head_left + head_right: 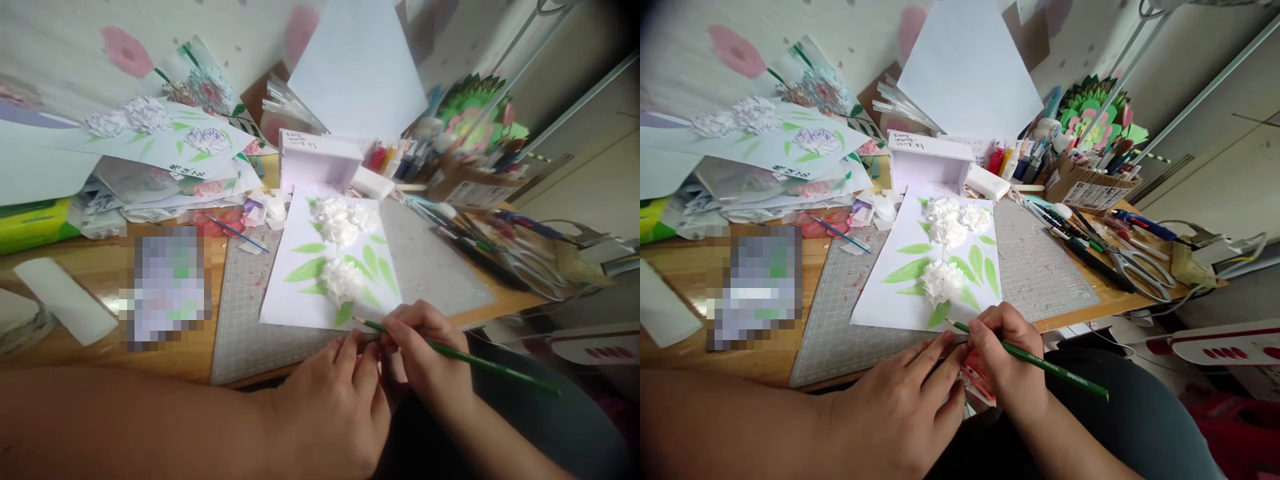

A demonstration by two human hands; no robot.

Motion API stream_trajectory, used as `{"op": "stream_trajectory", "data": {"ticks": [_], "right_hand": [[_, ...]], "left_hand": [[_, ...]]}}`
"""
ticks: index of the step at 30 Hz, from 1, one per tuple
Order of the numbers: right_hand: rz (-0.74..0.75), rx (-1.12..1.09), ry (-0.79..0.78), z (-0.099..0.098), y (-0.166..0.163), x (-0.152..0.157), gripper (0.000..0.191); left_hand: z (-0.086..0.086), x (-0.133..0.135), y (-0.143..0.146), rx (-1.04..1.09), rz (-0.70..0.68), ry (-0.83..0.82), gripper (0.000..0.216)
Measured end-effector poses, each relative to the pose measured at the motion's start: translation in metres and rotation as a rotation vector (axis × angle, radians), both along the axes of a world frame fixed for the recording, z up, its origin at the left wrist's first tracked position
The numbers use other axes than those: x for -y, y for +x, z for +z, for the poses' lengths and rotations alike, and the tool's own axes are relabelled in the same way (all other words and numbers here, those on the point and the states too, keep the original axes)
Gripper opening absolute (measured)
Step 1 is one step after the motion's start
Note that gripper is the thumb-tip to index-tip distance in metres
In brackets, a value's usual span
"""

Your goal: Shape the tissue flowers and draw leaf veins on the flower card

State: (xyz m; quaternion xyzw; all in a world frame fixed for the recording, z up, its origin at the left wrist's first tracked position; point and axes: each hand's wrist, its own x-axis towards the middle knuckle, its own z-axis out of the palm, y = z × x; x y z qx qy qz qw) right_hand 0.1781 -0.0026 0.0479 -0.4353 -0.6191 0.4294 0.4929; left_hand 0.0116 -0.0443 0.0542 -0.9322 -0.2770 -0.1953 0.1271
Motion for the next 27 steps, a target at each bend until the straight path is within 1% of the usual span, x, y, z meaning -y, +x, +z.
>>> {"op": "stream_trajectory", "data": {"ticks": [3,8,10,17,19,21,24,25,27], "right_hand": [[-0.023,0.069,0.023,-0.002,-0.005,0.001,0.021],[-0.039,0.201,0.098,-0.002,-0.006,-0.001,0.021],[-0.014,0.204,0.099,-0.001,-0.006,-0.001,0.021],[-0.022,0.185,0.107,-0.001,-0.008,0.000,0.021],[-0.046,0.170,0.110,-0.003,-0.010,0.001,0.021],[-0.041,0.117,0.079,-0.004,-0.011,0.001,0.022],[-0.058,-0.067,0.025,-0.001,-0.001,-0.006,0.021],[-0.091,-0.125,0.033,0.002,0.006,-0.010,0.017],[-0.155,-0.130,0.106,0.011,0.024,-0.017,0.001]], "left_hand": [[0.000,0.001,-0.001,-0.027,-0.003,-0.013,0.030],[-0.002,0.001,0.002,0.006,0.008,0.008,0.028],[-0.002,0.001,0.002,0.013,0.008,0.022,0.028],[-0.002,0.000,0.002,0.005,0.006,0.027,0.029],[-0.003,0.000,0.002,0.002,-0.006,0.018,0.029],[-0.004,0.000,0.002,0.005,-0.015,0.014,0.029],[-0.004,-0.001,0.001,0.009,-0.017,0.021,0.029],[-0.003,-0.002,0.000,0.008,-0.019,0.027,0.028],[-0.002,-0.005,-0.002,0.001,-0.028,0.043,0.026]]}}
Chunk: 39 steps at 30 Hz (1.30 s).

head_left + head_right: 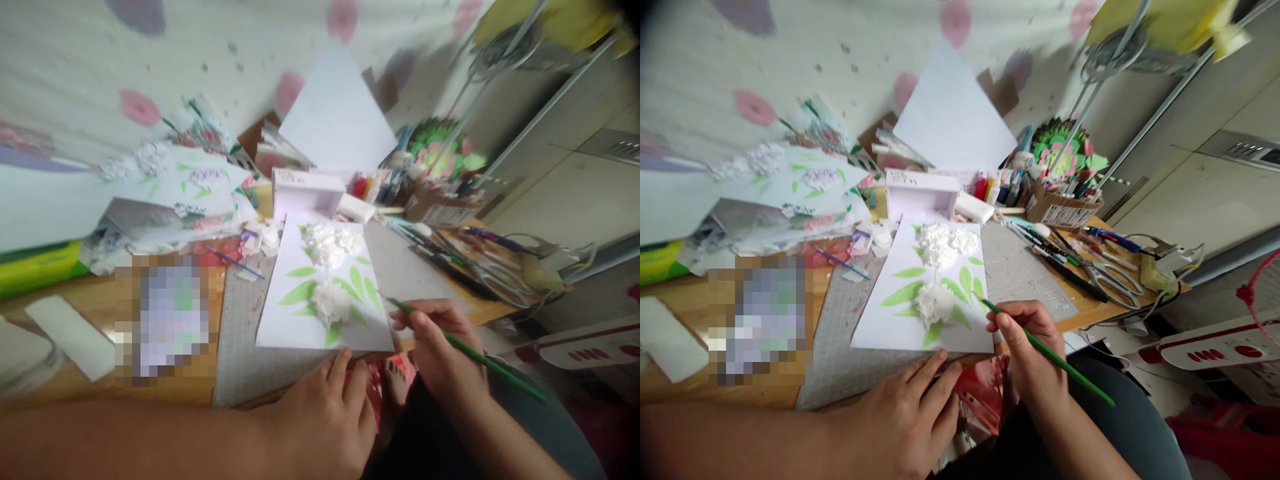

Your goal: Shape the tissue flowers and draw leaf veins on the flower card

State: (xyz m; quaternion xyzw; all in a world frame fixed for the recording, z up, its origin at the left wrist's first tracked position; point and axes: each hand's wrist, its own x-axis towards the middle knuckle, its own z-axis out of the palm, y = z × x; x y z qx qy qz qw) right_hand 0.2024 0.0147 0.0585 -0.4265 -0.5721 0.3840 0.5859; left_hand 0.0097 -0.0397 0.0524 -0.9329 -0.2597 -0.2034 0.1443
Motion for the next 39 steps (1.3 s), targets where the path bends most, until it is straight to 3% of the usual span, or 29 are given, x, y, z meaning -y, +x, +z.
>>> {"op": "stream_trajectory", "data": {"ticks": [1,5,9,13,16,21,23,27,30,33,39], "right_hand": [[-0.013,0.021,0.045,0.004,0.011,-0.003,0.011],[0.087,0.555,0.252,0.014,0.049,0.001,0.022],[0.200,0.745,0.304,0.008,0.068,0.013,0.024],[0.142,0.571,0.231,0.001,0.074,0.014,0.025],[0.183,0.368,0.209,0.002,0.073,0.014,0.029],[0.187,0.384,0.299,0.010,0.077,0.026,0.026],[0.158,0.383,0.239,0.012,0.083,0.028,0.022],[0.078,0.226,-0.029,0.019,0.085,0.014,0.027],[0.270,0.023,-0.152,0.029,0.062,-0.012,0.014],[0.431,0.053,-0.174,0.032,0.025,-0.041,0.015],[0.373,0.122,-0.195,0.008,-0.021,-0.074,0.018]], "left_hand": [[0.001,-0.002,-0.001,-0.009,-0.009,0.012,0.025],[0.007,-0.008,0.000,-0.071,-0.026,0.006,0.023],[0.010,-0.004,0.016,-0.107,0.135,-0.080,0.040],[0.004,0.001,0.037,-0.088,0.277,-0.162,0.050],[-0.002,0.003,0.046,-0.052,0.325,-0.181,0.048],[-0.010,0.011,0.044,0.031,0.333,-0.154,0.043],[-0.012,0.015,0.037,0.068,0.322,-0.138,0.041],[-0.013,0.021,0.021,0.163,0.315,-0.098,0.034],[-0.014,0.018,0.013,0.219,0.332,-0.063,0.031],[-0.017,0.012,0.011,0.247,0.335,-0.002,0.031],[-0.032,0.004,0.006,0.255,0.243,0.157,0.029]]}}
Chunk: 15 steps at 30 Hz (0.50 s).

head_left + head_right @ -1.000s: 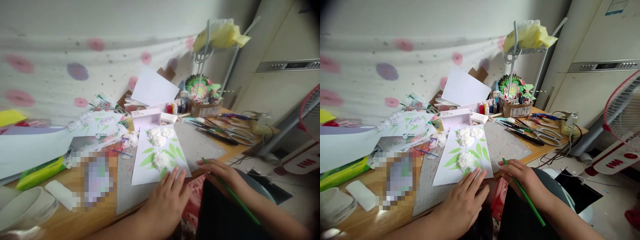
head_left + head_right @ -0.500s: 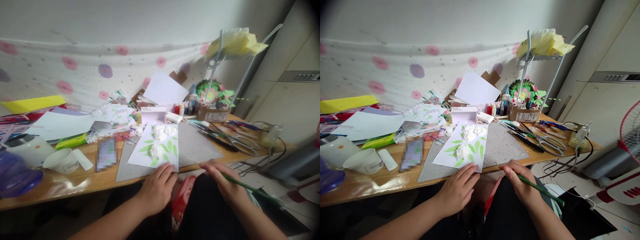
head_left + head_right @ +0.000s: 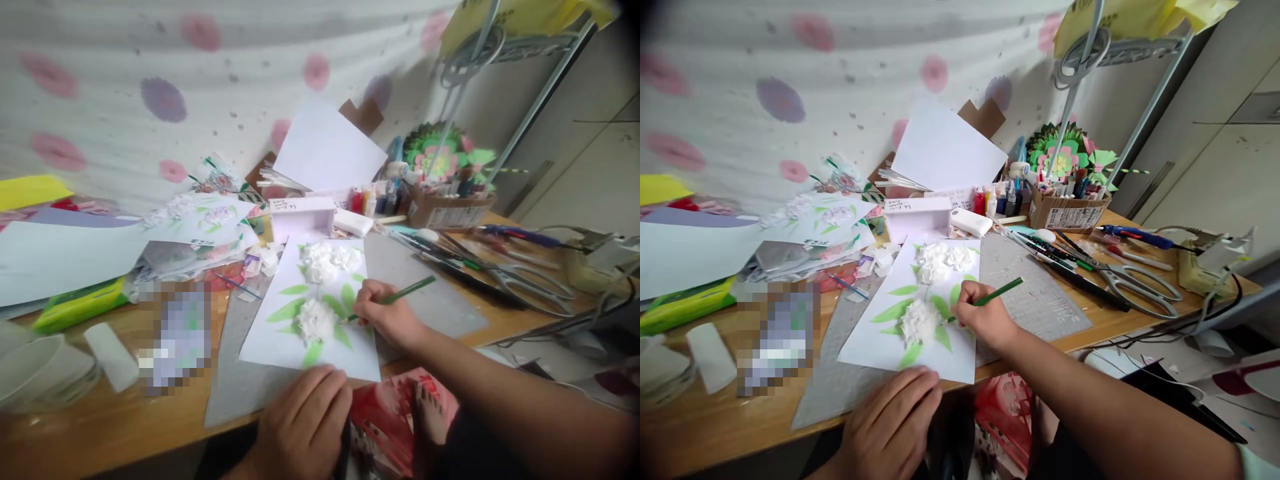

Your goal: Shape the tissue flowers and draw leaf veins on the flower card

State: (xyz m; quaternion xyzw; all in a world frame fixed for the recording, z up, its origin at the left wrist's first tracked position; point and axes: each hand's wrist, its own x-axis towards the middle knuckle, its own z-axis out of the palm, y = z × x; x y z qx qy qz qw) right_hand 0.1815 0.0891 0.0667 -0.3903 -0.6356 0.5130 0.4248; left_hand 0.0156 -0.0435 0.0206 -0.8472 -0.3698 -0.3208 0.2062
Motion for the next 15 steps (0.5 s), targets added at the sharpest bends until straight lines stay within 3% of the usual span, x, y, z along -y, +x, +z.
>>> {"op": "stream_trajectory", "data": {"ticks": [6,15], "right_hand": [[-0.023,0.069,-0.042,-0.009,0.001,-0.004,0.020],[-0.015,0.166,0.029,-0.007,0.002,-0.003,0.021]], "left_hand": [[-0.015,-0.007,-0.004,-0.040,0.004,0.040,0.022],[-0.010,0.001,-0.005,-0.078,0.028,-0.034,0.025]]}}
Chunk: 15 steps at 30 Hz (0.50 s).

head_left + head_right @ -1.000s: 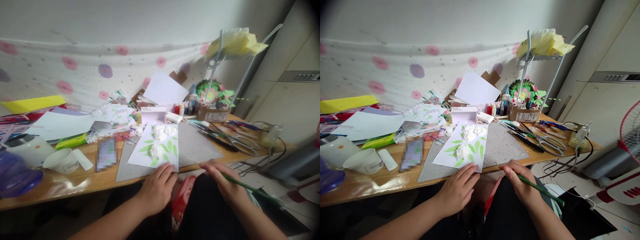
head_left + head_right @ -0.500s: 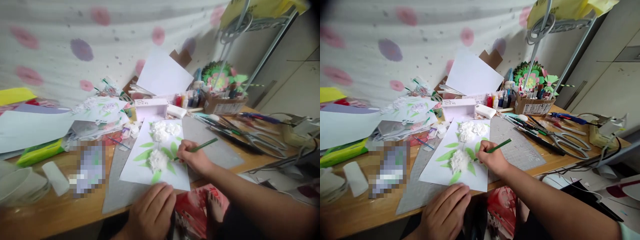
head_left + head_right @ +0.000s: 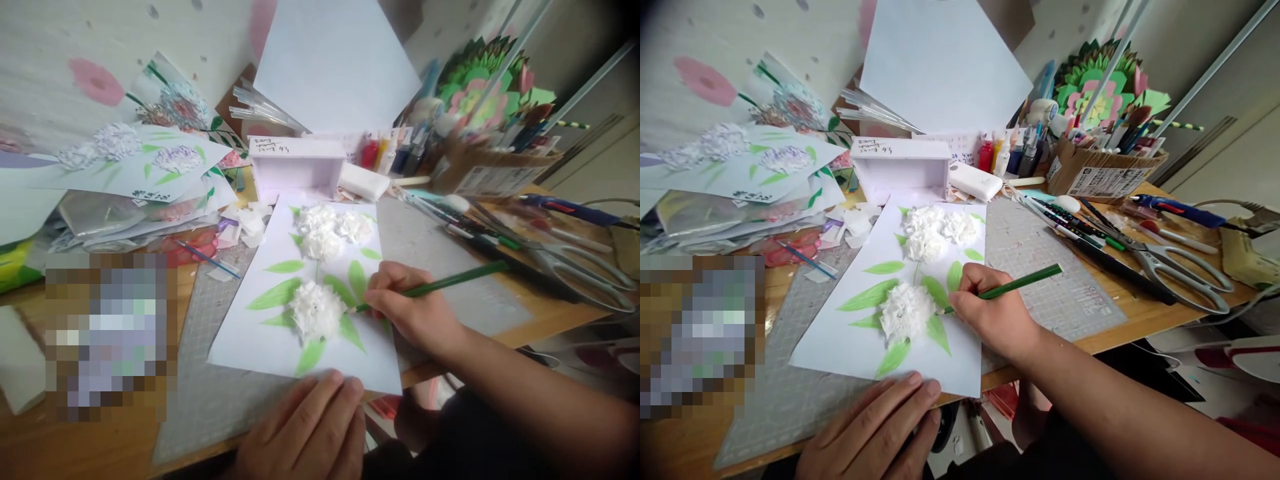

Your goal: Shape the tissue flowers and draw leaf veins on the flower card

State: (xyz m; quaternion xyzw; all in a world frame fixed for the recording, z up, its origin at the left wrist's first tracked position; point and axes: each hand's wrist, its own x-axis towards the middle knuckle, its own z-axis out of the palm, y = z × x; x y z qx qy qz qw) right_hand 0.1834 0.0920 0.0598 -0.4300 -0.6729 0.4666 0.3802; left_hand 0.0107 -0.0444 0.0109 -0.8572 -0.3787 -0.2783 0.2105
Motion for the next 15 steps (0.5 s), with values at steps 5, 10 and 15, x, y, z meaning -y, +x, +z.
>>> {"op": "stream_trajectory", "data": {"ticks": [5,10,15], "right_hand": [[0.016,-0.016,0.008,-0.0034,0.0007,0.0002,0.024],[0.004,-0.007,0.001,-0.0005,0.0009,0.0018,0.024],[0.010,0.026,0.020,0.0048,0.0030,0.0047,0.025]], "left_hand": [[-0.0003,-0.0005,0.0016,0.020,-0.007,0.000,0.024],[0.0022,-0.0020,0.0041,0.031,-0.005,-0.023,0.026],[0.0047,-0.0027,0.0062,0.060,0.003,-0.046,0.025]]}}
